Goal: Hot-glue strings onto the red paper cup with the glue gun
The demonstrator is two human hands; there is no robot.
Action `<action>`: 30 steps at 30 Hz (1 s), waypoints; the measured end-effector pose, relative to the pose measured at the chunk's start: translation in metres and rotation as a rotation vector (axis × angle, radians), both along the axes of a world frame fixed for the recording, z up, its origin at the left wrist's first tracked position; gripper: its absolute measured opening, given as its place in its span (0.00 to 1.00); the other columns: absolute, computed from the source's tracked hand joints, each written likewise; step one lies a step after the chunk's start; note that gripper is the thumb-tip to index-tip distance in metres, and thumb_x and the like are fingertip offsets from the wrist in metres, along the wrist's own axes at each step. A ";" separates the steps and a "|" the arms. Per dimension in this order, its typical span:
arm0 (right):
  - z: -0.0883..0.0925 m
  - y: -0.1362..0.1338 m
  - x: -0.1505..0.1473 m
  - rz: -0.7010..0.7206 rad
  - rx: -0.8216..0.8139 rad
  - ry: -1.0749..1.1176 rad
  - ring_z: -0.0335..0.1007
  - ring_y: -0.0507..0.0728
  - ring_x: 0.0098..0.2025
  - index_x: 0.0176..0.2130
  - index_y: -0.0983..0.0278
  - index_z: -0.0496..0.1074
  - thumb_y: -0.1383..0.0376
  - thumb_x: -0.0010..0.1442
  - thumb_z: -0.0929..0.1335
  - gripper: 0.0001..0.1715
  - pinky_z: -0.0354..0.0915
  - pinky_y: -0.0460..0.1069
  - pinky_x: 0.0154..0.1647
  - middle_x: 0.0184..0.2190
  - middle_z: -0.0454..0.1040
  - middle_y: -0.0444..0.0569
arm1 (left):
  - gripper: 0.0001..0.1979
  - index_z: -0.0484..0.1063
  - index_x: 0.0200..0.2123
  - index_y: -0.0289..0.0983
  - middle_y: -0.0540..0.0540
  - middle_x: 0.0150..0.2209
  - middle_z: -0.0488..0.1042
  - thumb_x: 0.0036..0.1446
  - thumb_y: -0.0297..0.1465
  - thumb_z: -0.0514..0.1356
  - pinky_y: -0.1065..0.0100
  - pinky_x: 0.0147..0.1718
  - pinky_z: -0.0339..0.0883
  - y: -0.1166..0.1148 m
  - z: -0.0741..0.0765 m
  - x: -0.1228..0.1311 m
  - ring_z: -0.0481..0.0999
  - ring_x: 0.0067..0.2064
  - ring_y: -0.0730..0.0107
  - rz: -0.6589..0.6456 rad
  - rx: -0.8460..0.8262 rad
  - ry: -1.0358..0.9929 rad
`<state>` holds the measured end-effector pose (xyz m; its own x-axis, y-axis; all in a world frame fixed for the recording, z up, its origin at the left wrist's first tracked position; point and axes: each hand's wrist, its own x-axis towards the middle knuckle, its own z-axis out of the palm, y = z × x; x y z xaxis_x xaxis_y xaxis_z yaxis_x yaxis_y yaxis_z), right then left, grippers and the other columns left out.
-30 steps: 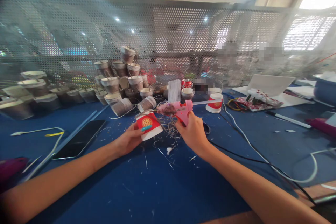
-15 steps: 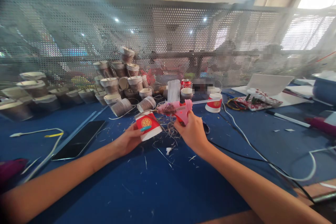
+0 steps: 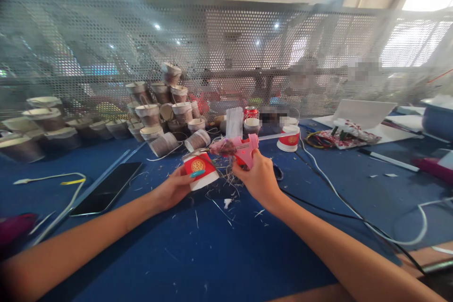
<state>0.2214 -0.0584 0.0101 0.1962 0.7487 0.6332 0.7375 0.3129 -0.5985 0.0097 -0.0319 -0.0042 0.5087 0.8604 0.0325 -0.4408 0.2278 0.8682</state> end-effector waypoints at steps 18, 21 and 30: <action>0.002 -0.003 -0.003 0.033 0.026 0.026 0.55 0.47 0.15 0.21 0.60 0.55 0.60 0.46 0.66 0.14 0.53 0.45 0.17 0.14 0.63 0.41 | 0.26 0.71 0.44 0.32 0.43 0.39 0.78 0.36 0.25 0.68 0.62 0.47 0.63 0.002 -0.003 -0.001 0.76 0.41 0.62 0.009 0.016 0.001; 0.001 -0.001 -0.001 0.025 0.004 0.029 0.56 0.48 0.16 0.21 0.60 0.54 0.60 0.46 0.65 0.14 0.53 0.46 0.18 0.14 0.63 0.41 | 0.26 0.71 0.44 0.32 0.43 0.39 0.78 0.36 0.25 0.68 0.61 0.47 0.63 0.002 -0.002 -0.001 0.76 0.41 0.62 0.007 0.011 -0.002; 0.000 0.001 0.002 0.015 -0.045 0.023 0.56 0.49 0.17 0.22 0.60 0.53 0.61 0.46 0.64 0.13 0.53 0.47 0.20 0.15 0.61 0.40 | 0.26 0.72 0.43 0.32 0.43 0.38 0.79 0.35 0.24 0.69 0.62 0.47 0.64 0.003 -0.004 -0.002 0.76 0.41 0.63 0.042 -0.039 0.003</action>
<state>0.2230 -0.0576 0.0101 0.1987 0.7794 0.5941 0.7190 0.2961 -0.6288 0.0081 -0.0292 -0.0078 0.4723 0.8814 -0.0028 -0.4480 0.2427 0.8605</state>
